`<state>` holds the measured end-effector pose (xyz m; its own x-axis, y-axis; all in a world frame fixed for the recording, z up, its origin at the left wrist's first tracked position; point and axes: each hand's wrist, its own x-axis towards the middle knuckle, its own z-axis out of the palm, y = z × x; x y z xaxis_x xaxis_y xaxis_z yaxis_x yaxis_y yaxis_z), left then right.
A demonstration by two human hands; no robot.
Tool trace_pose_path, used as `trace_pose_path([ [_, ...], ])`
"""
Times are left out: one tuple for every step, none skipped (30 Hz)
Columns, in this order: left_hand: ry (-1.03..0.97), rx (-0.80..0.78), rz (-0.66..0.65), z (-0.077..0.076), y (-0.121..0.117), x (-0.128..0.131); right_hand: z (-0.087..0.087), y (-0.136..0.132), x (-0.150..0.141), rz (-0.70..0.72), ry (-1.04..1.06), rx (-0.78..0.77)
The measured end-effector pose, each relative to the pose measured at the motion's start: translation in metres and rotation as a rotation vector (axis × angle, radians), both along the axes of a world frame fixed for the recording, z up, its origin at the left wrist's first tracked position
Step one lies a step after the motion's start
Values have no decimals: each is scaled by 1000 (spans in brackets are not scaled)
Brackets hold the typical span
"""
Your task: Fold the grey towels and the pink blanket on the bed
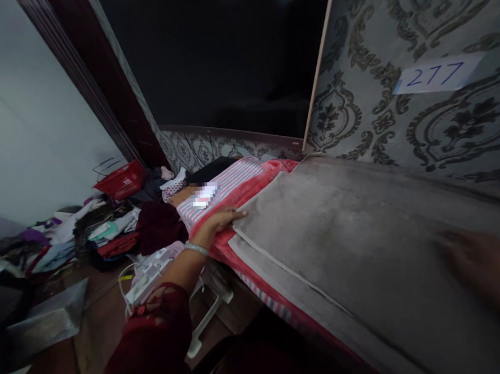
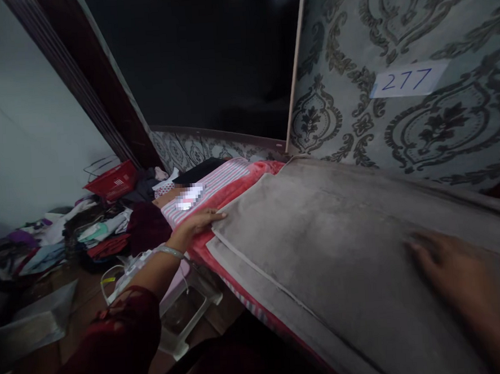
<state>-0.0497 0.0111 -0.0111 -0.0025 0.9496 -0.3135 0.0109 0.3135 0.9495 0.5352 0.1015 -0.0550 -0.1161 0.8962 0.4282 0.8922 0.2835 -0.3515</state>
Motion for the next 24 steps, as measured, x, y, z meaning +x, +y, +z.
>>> trace_pose_path([
  [-17,7,8,-2,-1,0,11,-19,-36,76,43,-85],
  [-32,15,17,-3,-2,0,20,-39,-72,205,77,-156],
  [-45,24,25,-5,-2,0,26,-57,-105,353,63,-227],
  [-55,33,32,-7,-3,1,28,-73,-133,470,45,-259],
  [-64,42,39,-8,-3,1,28,-87,-157,576,18,-268],
  [-71,51,45,-9,-4,1,26,-98,-175,653,-24,-278],
  [-77,59,51,-11,-4,2,22,-107,-188,691,-66,-271],
  [-83,66,58,-12,-5,2,18,-113,-196,710,-111,-257],
  [-89,72,64,-14,-5,2,13,-117,-201,711,-157,-236],
  [-95,75,69,-15,-5,2,9,-120,-203,702,-200,-208],
  [-101,77,73,-16,-5,2,6,-121,-203,690,-242,-175],
  [-107,77,76,-17,-5,2,4,-123,-203,678,-283,-141],
  [-112,78,81,-18,-5,2,2,-124,-202,664,-319,-111],
  [-114,79,88,-19,-4,2,2,-125,-202,648,-345,-86],
  [-116,81,95,-21,-4,1,2,-126,-201,635,-357,-66],
  [-115,84,105,-22,-3,1,3,-126,-201,627,-348,-50],
  [-114,89,115,-23,-3,1,4,-126,-201,623,-319,-39],
  [-112,92,124,-24,-3,1,5,-126,-201,624,-276,-29],
  [-110,94,131,-25,-2,1,6,-125,-200,632,-230,-24],
  [-107,95,137,-26,-2,1,6,-124,-200,644,-195,-25],
  [-103,96,143,-27,-2,1,6,-123,-200,657,-175,-36],
  [-99,97,147,-27,-3,1,6,-123,-199,670,-169,-54],
  [-95,97,149,-28,-3,1,5,-123,-198,683,-172,-78],
  [-91,98,151,-28,-4,2,5,-123,-198,694,-175,-106],
])
